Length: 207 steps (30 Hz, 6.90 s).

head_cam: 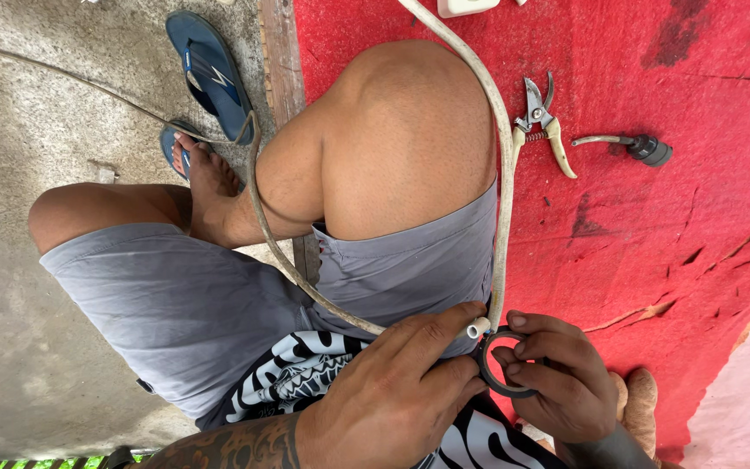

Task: The person sits on the ground repairing a power cord, stripping the insulation from the cord end and wiring a replacement plug, then wrapping the joint with electrical tape. They use pliers to cut and strip the wire and handle a screwdriver and power strip on the mat beside them.

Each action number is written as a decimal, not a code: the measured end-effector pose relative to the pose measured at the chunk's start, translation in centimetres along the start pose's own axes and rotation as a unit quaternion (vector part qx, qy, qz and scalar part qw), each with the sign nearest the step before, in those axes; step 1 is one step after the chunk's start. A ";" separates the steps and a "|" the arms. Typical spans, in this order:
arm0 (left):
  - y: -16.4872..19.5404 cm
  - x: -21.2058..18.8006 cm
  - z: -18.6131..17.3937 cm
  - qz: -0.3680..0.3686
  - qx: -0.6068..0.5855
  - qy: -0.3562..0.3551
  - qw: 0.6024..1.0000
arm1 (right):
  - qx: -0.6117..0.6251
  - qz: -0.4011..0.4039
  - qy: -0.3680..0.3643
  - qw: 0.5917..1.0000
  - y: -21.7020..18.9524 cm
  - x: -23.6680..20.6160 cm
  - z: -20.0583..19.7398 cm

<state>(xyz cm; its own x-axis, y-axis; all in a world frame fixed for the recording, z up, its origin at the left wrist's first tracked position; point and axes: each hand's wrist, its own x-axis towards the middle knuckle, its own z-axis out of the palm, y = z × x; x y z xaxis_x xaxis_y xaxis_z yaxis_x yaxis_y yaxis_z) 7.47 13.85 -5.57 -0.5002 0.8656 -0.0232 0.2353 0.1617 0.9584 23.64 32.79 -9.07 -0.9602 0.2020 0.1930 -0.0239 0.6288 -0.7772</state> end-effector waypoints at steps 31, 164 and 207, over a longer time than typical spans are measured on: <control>0.3 0.0 -0.4 0.026 0.038 -0.003 0.999 | 0.035 -0.006 -0.023 0.999 -0.4 1.0 0.1; -3.7 3.1 1.8 -0.270 -0.444 -0.088 0.850 | 0.619 0.410 0.094 0.663 -2.2 -2.9 1.9; -4.4 1.7 1.1 -0.244 -0.392 -0.088 0.882 | 0.042 0.172 0.000 0.984 -5.6 0.2 -0.2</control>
<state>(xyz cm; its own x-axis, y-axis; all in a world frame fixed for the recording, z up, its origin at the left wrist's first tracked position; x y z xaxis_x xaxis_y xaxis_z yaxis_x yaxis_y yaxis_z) 6.50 15.15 -10.11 -0.2293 0.8546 -0.4660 -0.6566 0.2176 0.7222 23.67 29.44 -4.62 -0.9156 0.3918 -0.0907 0.2798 0.4587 -0.8434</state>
